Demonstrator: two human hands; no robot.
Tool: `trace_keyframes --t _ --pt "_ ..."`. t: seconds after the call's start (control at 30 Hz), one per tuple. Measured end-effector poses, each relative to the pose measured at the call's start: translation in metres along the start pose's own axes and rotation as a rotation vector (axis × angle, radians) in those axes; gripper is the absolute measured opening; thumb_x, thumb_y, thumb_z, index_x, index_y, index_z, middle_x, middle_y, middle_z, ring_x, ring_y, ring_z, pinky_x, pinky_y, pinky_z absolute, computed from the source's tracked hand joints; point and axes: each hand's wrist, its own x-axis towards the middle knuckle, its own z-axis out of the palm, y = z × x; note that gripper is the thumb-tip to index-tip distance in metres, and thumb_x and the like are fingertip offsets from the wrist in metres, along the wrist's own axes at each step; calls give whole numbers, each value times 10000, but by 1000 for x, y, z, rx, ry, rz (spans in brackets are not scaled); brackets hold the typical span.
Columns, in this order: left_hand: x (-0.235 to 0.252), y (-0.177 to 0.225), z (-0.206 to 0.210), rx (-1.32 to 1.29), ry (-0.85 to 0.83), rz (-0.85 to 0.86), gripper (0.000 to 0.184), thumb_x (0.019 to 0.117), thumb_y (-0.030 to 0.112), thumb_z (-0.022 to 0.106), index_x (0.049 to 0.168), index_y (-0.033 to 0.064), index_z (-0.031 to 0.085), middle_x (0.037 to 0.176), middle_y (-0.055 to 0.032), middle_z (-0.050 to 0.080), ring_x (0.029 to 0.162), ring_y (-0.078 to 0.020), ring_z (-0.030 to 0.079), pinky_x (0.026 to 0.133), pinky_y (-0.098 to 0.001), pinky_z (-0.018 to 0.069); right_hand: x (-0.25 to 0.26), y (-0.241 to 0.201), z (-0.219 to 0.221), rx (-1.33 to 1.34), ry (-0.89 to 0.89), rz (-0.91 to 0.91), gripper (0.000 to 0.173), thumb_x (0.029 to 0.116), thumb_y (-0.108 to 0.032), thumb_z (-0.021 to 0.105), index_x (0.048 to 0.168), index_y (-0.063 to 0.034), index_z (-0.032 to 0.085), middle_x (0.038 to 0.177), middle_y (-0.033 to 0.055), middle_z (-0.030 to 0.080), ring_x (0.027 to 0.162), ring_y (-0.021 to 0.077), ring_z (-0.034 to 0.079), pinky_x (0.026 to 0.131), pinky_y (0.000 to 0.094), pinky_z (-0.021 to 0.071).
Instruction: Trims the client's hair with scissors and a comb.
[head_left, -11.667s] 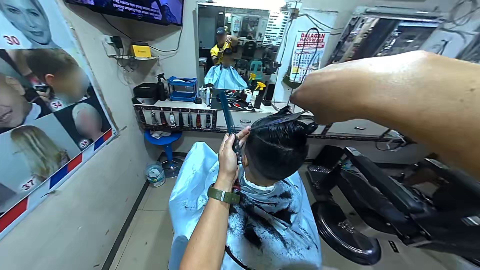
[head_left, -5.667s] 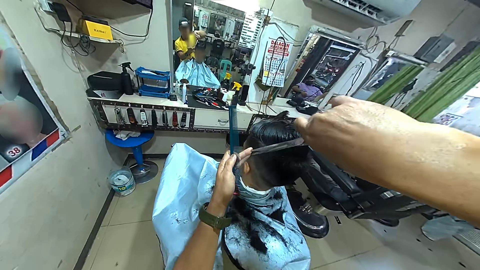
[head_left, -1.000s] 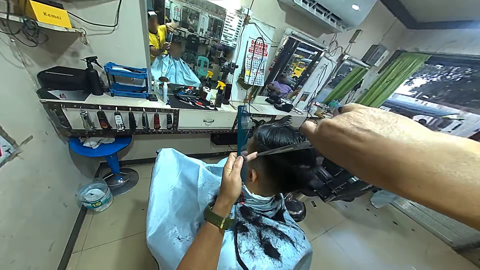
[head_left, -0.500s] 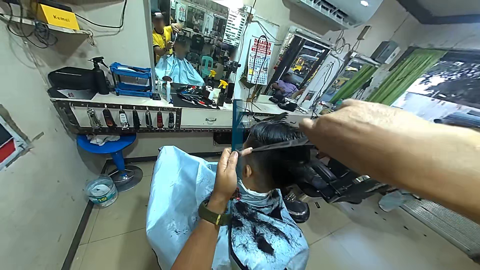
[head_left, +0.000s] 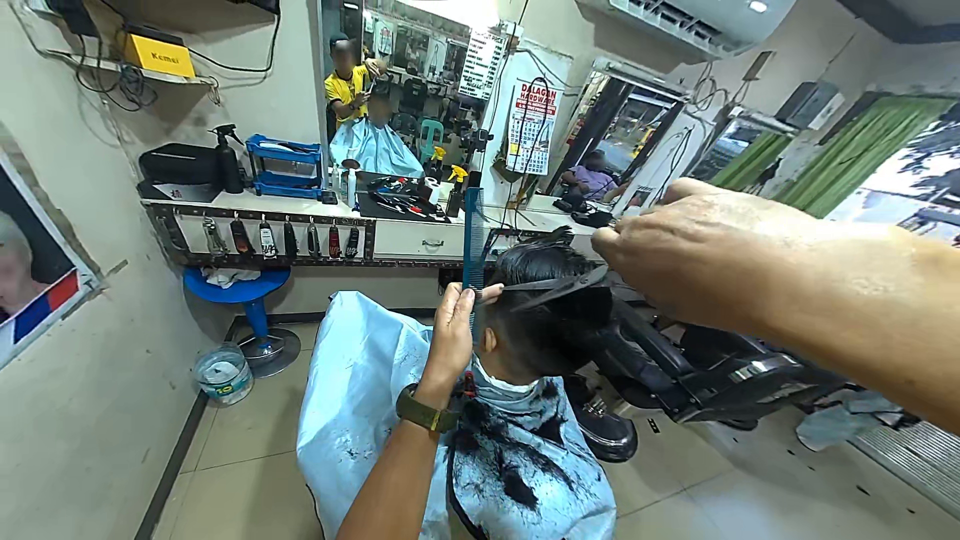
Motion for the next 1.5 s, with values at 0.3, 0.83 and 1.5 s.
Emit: trace_keyframes --t 0.3,0.83,1.5 --pt "-11 0 4 17 37 -9 380 1127 205 227 1256 29 539 1200 -109 742 1174 -202 682 1045 -412 514 2 -22 -32 20 -291 156 35 940 -52 652 957 -43 681 747 89 637 719 282 651 708 457 506" --pt "-29 3 11 0 91 8 361 1125 178 238 1252 2 527 1184 -150 740 1159 -232 691 1042 -412 516 -13 -17 -14 -80 -164 44 134 894 -66 687 1022 -43 656 723 85 611 708 273 639 773 452 492" --pt "-57 4 28 22 167 55 368 1122 169 239 1267 -36 509 1186 -200 728 1158 -272 692 1046 -418 520 -41 -34 -18 -27 -157 106 88 930 -21 632 1008 -29 674 744 94 604 737 287 636 664 418 491"
